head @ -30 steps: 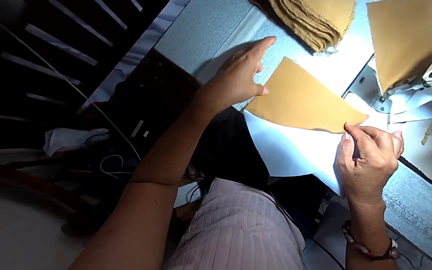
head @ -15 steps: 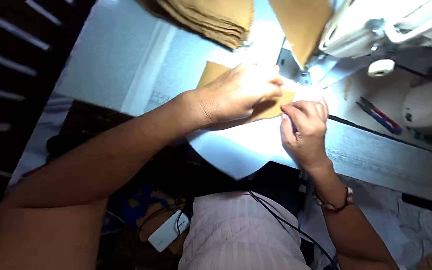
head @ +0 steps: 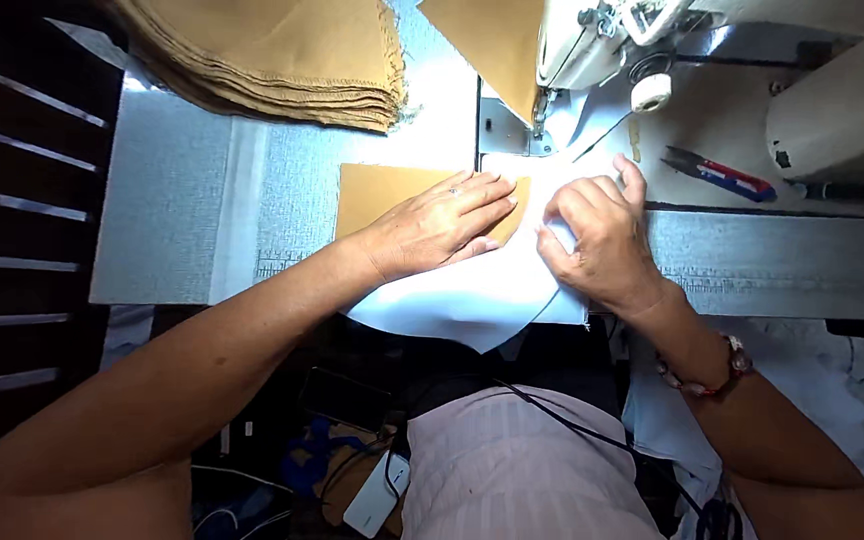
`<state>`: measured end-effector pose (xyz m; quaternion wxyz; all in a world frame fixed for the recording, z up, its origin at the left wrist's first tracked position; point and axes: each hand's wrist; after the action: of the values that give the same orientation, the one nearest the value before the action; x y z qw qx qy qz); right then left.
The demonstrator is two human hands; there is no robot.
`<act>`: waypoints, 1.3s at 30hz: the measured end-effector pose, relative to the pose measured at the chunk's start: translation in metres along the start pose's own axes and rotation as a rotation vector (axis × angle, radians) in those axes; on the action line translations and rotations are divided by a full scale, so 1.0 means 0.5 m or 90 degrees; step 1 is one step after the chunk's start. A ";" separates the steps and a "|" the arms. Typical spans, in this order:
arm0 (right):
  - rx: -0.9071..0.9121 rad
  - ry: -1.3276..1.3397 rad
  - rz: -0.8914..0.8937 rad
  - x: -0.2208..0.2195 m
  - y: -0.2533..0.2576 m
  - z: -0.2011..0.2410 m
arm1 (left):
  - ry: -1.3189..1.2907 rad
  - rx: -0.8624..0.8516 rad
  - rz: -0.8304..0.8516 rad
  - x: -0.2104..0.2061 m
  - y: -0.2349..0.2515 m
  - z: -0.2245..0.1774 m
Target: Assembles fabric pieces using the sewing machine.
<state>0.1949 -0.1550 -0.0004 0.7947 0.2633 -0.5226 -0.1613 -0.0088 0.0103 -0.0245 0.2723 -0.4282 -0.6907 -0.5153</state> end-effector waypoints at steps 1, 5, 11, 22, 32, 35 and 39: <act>-0.008 -0.016 0.017 -0.001 0.000 -0.002 | 0.003 -0.002 -0.006 -0.001 0.001 0.001; -0.024 -0.028 0.042 -0.013 0.010 -0.022 | 0.021 0.001 -0.024 -0.012 0.010 0.007; -0.054 -0.031 0.037 -0.049 0.056 -0.085 | 0.039 0.046 -0.025 -0.026 0.043 0.018; -0.063 -0.043 0.017 -0.064 0.085 -0.114 | 0.063 0.093 -0.026 -0.035 0.068 0.022; -0.030 0.000 -0.021 -0.056 0.075 -0.119 | 0.070 0.101 -0.046 -0.042 0.075 0.027; 0.065 0.054 0.002 -0.017 0.060 -0.092 | 0.056 0.127 -0.025 -0.036 0.079 0.025; 0.124 0.054 0.045 -0.004 0.069 -0.077 | 0.073 0.193 0.013 -0.036 0.102 0.026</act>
<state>0.2289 -0.1166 0.0063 0.7918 0.3273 -0.5109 -0.0702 0.0453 0.0224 -0.0189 0.3779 -0.3593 -0.7394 -0.4258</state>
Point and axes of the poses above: each hand's wrist, its own y-axis towards the middle knuckle, its own x-axis out of the back of the hand, z = x × y, and after that the axes turned 13 degrees about -z, right-handed
